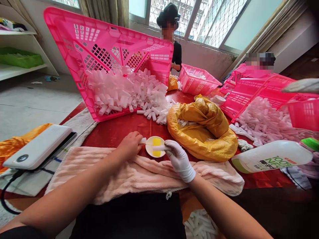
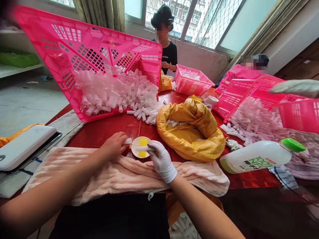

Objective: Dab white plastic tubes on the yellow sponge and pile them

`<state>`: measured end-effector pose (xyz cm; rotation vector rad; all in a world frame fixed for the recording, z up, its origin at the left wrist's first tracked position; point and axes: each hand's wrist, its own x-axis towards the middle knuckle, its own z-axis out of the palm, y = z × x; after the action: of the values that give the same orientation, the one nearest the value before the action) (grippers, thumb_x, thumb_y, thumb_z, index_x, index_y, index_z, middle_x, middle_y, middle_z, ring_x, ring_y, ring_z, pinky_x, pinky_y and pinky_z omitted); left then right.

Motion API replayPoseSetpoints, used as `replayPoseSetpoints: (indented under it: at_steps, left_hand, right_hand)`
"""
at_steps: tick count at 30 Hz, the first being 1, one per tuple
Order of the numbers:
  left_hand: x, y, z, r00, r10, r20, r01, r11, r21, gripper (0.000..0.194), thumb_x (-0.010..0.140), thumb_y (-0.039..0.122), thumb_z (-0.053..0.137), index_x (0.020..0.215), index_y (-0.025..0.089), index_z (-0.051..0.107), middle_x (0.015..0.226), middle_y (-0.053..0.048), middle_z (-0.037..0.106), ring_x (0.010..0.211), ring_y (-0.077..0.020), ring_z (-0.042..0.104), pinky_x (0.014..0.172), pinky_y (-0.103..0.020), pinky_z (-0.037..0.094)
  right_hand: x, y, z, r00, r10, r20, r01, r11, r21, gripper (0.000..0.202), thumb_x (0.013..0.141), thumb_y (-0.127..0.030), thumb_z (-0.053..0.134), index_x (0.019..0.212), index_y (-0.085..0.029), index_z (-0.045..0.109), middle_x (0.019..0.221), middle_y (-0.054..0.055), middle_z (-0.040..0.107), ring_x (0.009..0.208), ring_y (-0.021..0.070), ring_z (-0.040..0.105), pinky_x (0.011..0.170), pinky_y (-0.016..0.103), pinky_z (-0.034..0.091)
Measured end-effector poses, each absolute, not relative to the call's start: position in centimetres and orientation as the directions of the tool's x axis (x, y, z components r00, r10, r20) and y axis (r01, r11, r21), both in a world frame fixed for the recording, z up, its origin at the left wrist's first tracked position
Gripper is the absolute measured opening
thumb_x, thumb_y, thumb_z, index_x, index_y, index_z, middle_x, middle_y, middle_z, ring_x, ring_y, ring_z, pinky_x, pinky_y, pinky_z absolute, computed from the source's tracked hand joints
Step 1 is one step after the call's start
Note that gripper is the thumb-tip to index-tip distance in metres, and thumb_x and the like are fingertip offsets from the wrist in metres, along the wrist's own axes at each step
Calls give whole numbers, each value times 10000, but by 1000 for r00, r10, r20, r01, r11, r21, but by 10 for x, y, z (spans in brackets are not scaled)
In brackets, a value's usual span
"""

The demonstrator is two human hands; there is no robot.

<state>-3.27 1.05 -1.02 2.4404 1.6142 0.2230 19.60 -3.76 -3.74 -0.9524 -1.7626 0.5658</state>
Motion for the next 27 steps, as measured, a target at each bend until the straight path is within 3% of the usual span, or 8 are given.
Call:
replayPoseSetpoints:
  at_steps: [2, 4, 10, 13, 17, 20, 23, 27]
  left_hand:
    - [-32, 6, -8, 455, 888, 62, 858, -456, 234, 211, 872, 268, 506, 1016, 161, 619, 1060, -100, 644, 1006, -237, 583, 892, -344, 440]
    - [-29, 2, -5, 509, 858, 69, 824, -509, 248, 230, 898, 309, 478, 1008, 161, 615, 959, -82, 670, 913, -213, 610, 827, -321, 453]
    - [-19, -10, -6, 595, 804, 23, 770, -578, 269, 251, 884, 387, 498, 937, 171, 615, 814, -53, 691, 734, -182, 637, 653, -264, 442]
    - [-10, -17, -4, 581, 814, -24, 800, -565, 200, 241, 898, 326, 452, 932, 152, 614, 837, -89, 699, 763, -224, 651, 677, -306, 455]
    - [3, -20, 8, 501, 861, -89, 860, -483, 164, 287, 906, 321, 392, 966, 141, 608, 835, -113, 693, 765, -263, 653, 677, -341, 458]
    - [8, -17, 17, 485, 856, -178, 855, -421, 303, 279, 876, 371, 438, 947, 159, 605, 845, -89, 680, 752, -227, 633, 649, -292, 449]
    - [8, -15, 24, 640, 731, -236, 692, -416, 589, 235, 846, 370, 484, 855, 166, 601, 794, -35, 645, 708, -158, 578, 629, -232, 432]
    - [14, -13, 40, 841, 470, -268, 468, -384, 796, 241, 838, 380, 516, 893, 166, 610, 727, 16, 590, 649, -107, 506, 595, -186, 409]
  right_hand:
    - [188, -30, -40, 8, 915, 404, 148, 399, -905, 245, 881, -309, 566, 1107, -224, 609, 1067, 82, 658, 841, 172, 647, 711, 320, 563]
    - [182, -27, -37, 36, 958, 284, 40, 283, -958, 252, 843, -335, 610, 1063, -213, 628, 1024, 70, 677, 747, 151, 641, 661, 305, 564]
    - [168, -33, -4, -114, 924, 366, 6, 369, -929, 133, 720, -277, 731, 838, -219, 711, 952, 41, 701, 969, 188, 631, 931, 360, 496]
    - [151, -24, 13, 30, 996, 90, -282, 95, -955, 209, 714, -368, 734, 810, -194, 671, 746, 4, 677, 705, 129, 635, 705, 281, 546]
    - [132, -1, 26, 181, 942, -281, -709, -72, -701, 258, 744, -380, 699, 715, -186, 532, 393, -135, 328, 323, 36, 301, 344, 149, 321]
    - [131, 6, 31, -15, 981, -193, -723, -144, -676, 264, 760, -367, 694, 688, -186, 517, 361, -148, 248, 281, 27, 195, 300, 142, 233]
    - [137, 0, 34, -194, 981, 2, -691, -136, -710, 268, 728, -401, 735, 718, -185, 577, 349, -151, 242, 259, 22, 135, 269, 144, 200]
    - [155, -32, 45, -171, 981, 94, -685, -50, -727, 233, 735, -413, 739, 726, -214, 617, 342, -149, 201, 258, 26, 89, 255, 153, 177]
